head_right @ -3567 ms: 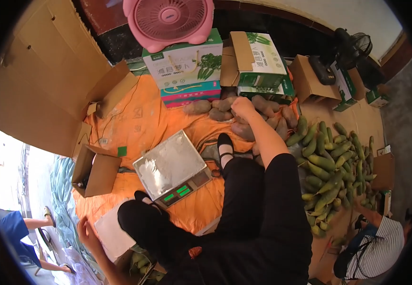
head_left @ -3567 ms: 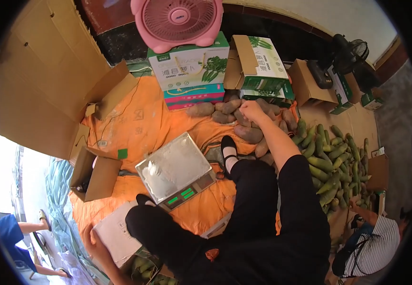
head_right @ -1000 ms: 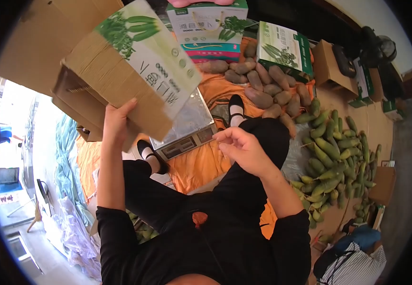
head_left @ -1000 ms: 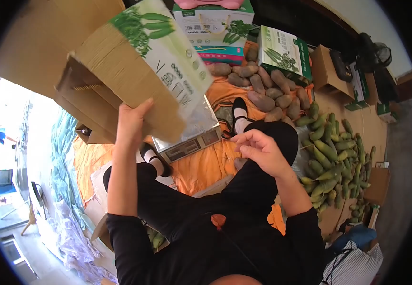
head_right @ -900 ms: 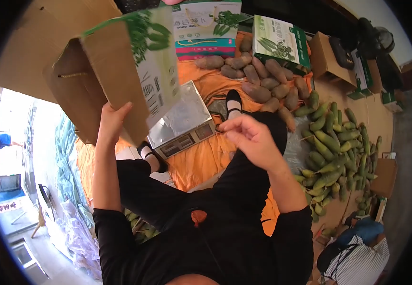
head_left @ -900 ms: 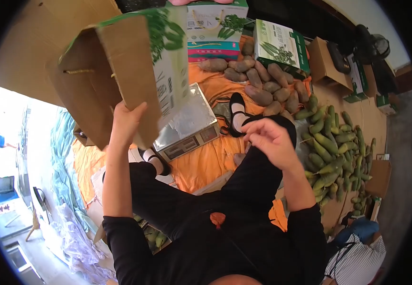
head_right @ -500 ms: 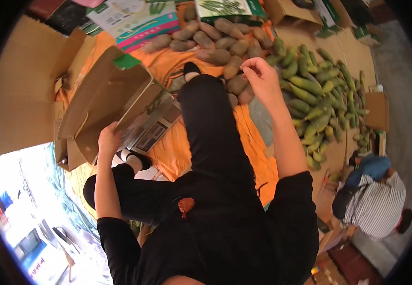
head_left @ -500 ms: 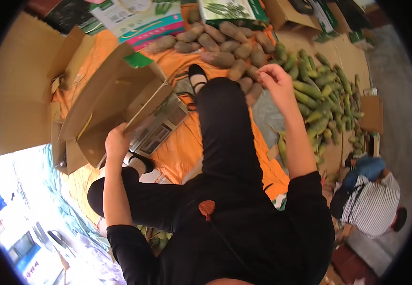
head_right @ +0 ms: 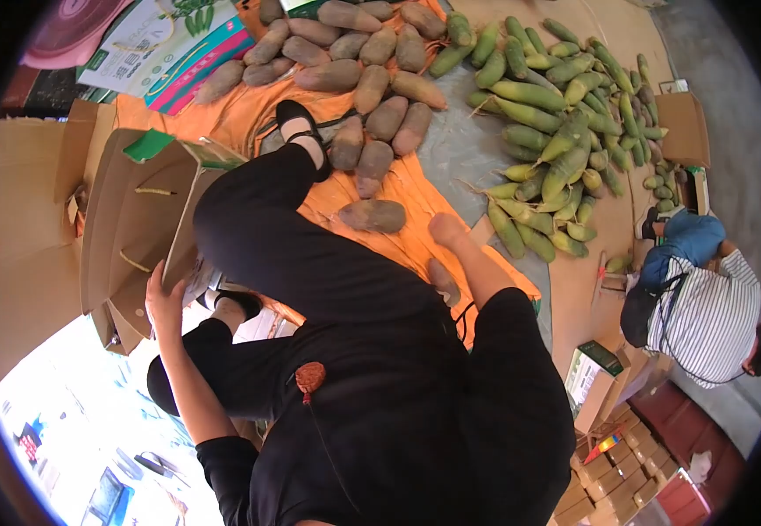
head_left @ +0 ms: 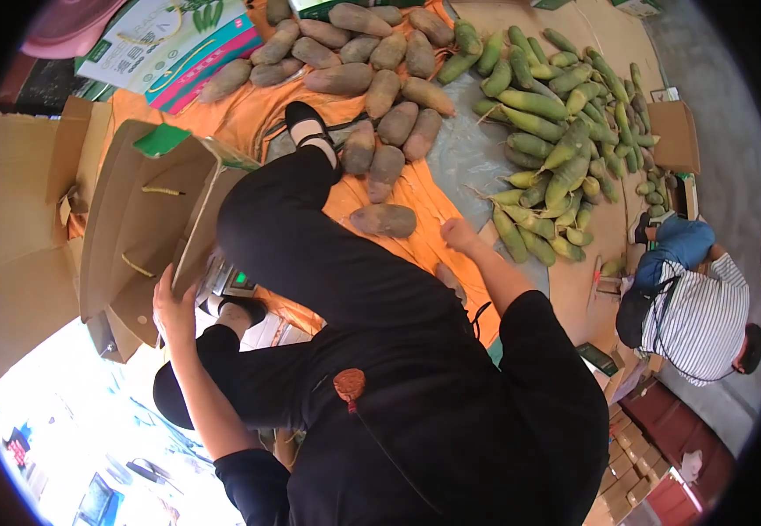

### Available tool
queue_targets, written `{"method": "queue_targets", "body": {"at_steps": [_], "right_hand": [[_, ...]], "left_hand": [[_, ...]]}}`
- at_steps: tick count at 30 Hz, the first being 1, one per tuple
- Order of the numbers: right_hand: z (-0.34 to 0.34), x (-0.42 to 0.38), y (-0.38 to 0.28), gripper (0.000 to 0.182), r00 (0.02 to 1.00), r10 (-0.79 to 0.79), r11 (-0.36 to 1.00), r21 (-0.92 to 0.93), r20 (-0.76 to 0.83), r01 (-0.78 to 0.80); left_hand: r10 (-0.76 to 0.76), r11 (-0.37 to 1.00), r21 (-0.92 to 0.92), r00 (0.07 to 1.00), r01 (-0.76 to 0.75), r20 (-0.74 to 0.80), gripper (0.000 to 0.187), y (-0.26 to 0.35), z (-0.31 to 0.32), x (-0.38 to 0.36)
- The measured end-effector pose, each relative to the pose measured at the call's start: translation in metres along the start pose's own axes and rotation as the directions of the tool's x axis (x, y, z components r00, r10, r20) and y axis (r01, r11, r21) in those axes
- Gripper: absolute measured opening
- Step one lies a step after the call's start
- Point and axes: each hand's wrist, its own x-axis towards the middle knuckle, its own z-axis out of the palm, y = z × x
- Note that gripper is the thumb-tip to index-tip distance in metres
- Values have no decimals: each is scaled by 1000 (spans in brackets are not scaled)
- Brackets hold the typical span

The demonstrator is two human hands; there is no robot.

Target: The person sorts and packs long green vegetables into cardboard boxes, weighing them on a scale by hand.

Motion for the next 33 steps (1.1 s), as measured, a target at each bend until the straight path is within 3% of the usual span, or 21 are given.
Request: {"method": "queue_targets", "body": {"at_steps": [3, 5, 6, 8, 9, 11, 17, 21, 27, 33], "right_hand": [[12, -28, -30, 11, 982, 141, 987, 63, 126, -150], [20, -34, -45, 13, 996, -57, 988, -138, 74, 66], [21, -34, -54, 13, 996, -57, 989, -132, 73, 66], [3, -41, -84, 24, 974, 225, 948, 238, -27, -212], [-6, -41, -96, 24, 975, 221, 948, 242, -24, -209], [-27, -35, -118, 38, 976, 58, 998, 38, -212, -51], [-56, -7, -163, 49, 987, -64, 996, -71, -147, 54], [-56, 3, -171, 57, 997, -44, 990, -133, -63, 35], [-34, 15, -156, 67, 999, -12, 976, -216, -33, 4], [-40, 21, -157, 69, 997, 49, 964, -262, 52, -34]], "left_hand": [[2, 999, -40, 1000, -3, -24, 48, -2, 9, 5], [-47, 999, -26, 997, 45, -56, 40, -6, 14, 9], [-38, 999, -19, 995, 36, -87, 33, -5, 15, 9], [-37, 999, -31, 996, 34, -76, 32, -13, 20, 11], [-37, 998, -48, 997, 34, -66, 30, -16, 21, 11], [-43, 999, -27, 997, 42, -69, 29, -11, 18, 9], [-49, 999, 22, 998, 50, -39, 28, -3, 15, 9], [-63, 996, 54, 994, 68, -87, 27, -13, 21, 13], [-172, 984, -32, 985, 173, 34, 25, -4, 16, 14], [-101, 995, -15, 995, 101, -21, 25, -12, 21, 15]]}}
